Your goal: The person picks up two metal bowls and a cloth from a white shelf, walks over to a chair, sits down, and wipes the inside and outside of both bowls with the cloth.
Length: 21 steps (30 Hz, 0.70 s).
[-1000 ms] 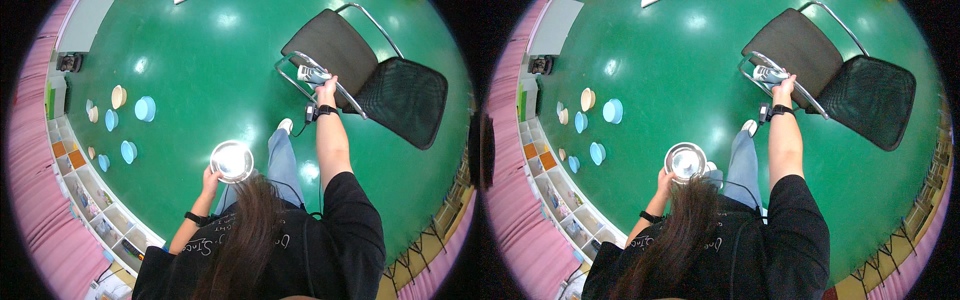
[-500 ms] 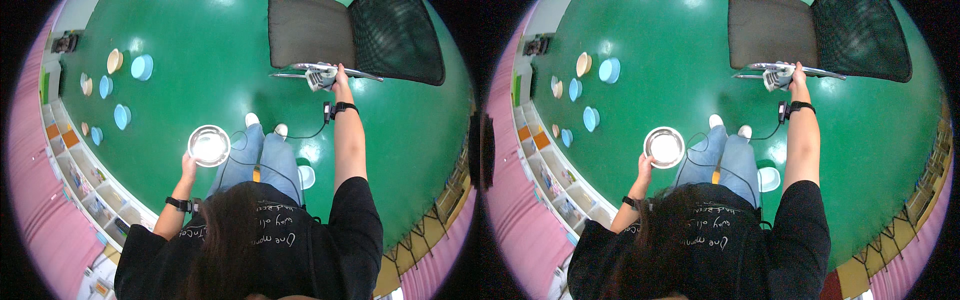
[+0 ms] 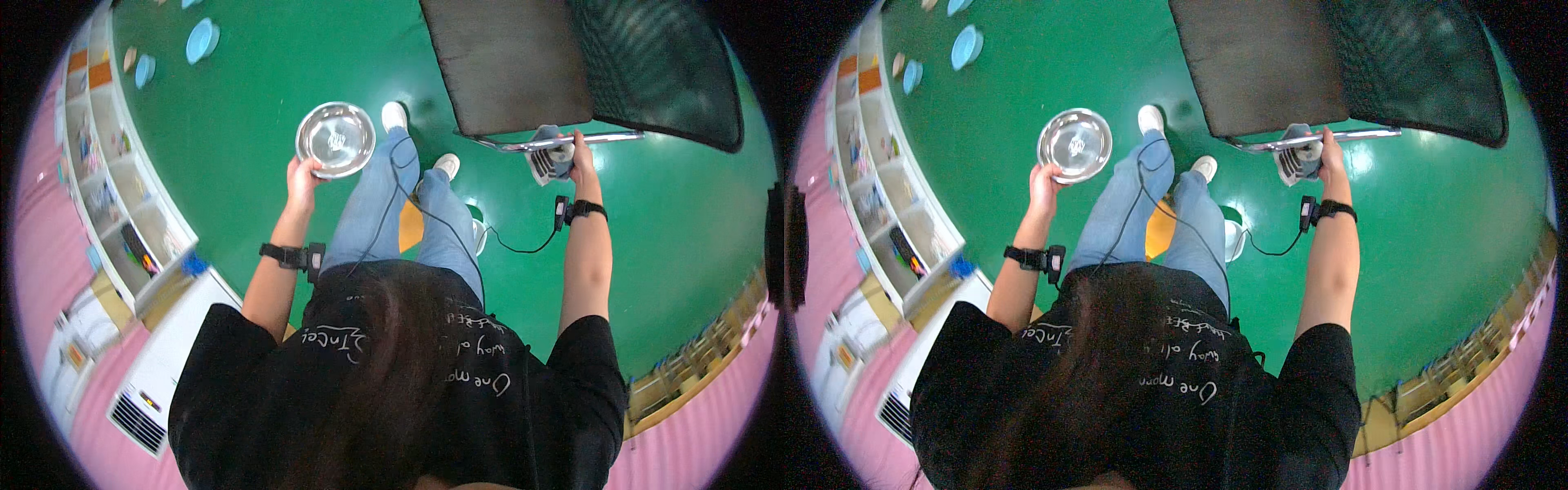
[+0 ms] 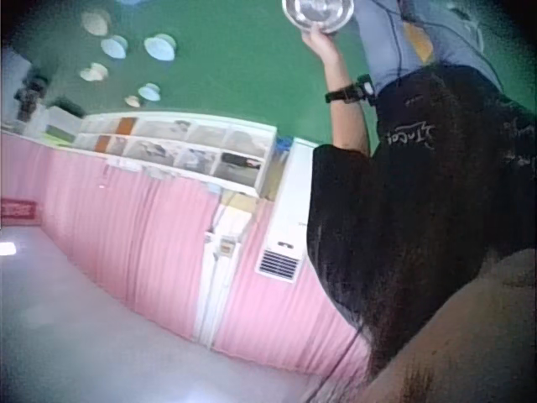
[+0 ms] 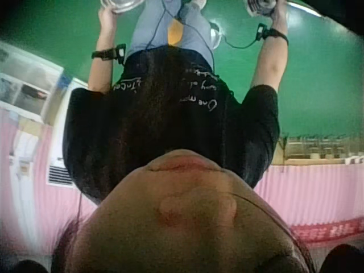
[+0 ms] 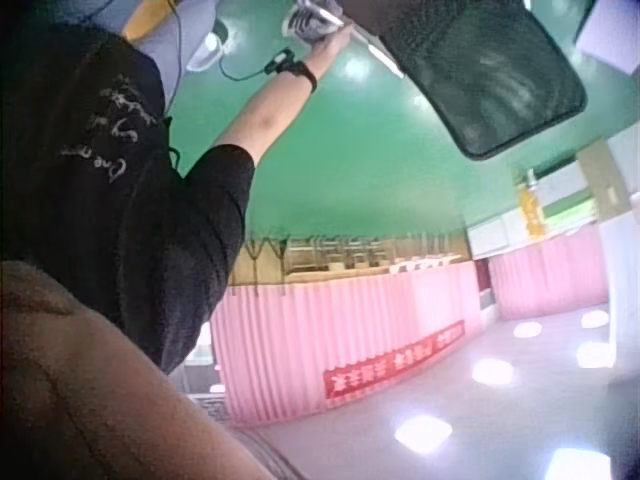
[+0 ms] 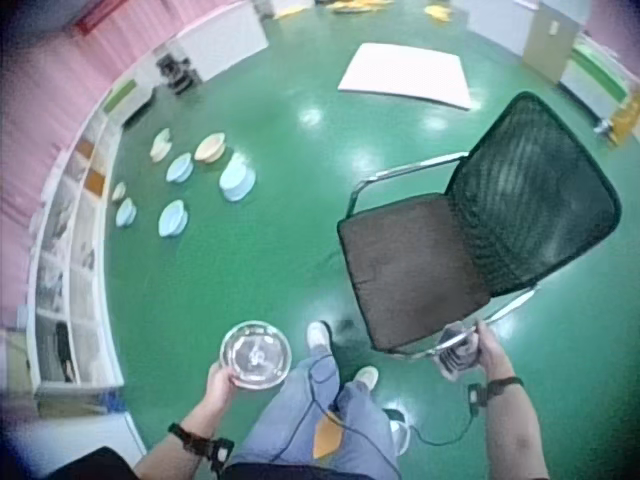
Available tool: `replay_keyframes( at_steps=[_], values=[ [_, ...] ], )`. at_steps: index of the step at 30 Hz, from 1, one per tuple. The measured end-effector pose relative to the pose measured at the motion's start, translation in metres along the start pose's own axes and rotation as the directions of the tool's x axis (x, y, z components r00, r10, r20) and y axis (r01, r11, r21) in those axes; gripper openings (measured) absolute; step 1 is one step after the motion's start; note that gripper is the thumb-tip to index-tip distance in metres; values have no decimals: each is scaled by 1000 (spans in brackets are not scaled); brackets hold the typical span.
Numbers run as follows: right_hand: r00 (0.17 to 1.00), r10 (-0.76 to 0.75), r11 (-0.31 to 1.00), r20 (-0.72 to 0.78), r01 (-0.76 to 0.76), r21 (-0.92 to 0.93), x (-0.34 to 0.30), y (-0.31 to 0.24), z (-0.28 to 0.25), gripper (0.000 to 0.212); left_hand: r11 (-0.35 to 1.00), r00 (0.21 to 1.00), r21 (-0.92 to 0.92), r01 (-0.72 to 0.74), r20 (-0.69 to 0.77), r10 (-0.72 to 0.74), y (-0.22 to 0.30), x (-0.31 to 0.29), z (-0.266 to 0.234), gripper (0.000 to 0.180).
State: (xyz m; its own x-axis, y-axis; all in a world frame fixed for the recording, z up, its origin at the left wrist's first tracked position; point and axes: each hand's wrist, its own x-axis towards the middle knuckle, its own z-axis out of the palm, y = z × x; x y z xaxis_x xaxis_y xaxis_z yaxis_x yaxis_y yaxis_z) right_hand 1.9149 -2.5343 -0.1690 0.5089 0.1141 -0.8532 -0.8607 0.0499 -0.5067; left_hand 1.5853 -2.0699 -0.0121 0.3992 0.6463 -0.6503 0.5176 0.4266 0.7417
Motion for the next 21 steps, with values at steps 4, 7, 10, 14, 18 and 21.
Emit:
replay_keyframes(
  at_steps=[4,7,10,14,18,21],
  values=[
    [982,-187,829,-33,139,-542,-11,0,18,46,996,993,-62,-56,-106,49,2,-7,3,34],
    [954,-288,860,-79,221,-460,-2,-1,32,51,997,987,-50,-59,-149,51,-5,-12,-8,35],
    [835,-502,774,-222,320,-546,16,9,26,55,998,986,-48,-32,-166,23,-11,-25,-10,35],
    [770,-605,658,-205,339,-672,22,10,30,59,993,978,-119,4,-206,-29,-31,-23,-39,33],
    [883,-465,717,-57,338,-609,24,2,29,51,993,977,-116,36,-207,-60,-42,-18,-42,33],
    [885,-463,733,-50,351,-582,16,5,31,39,990,983,-126,63,-164,-84,-36,-14,-23,33]
  ],
)
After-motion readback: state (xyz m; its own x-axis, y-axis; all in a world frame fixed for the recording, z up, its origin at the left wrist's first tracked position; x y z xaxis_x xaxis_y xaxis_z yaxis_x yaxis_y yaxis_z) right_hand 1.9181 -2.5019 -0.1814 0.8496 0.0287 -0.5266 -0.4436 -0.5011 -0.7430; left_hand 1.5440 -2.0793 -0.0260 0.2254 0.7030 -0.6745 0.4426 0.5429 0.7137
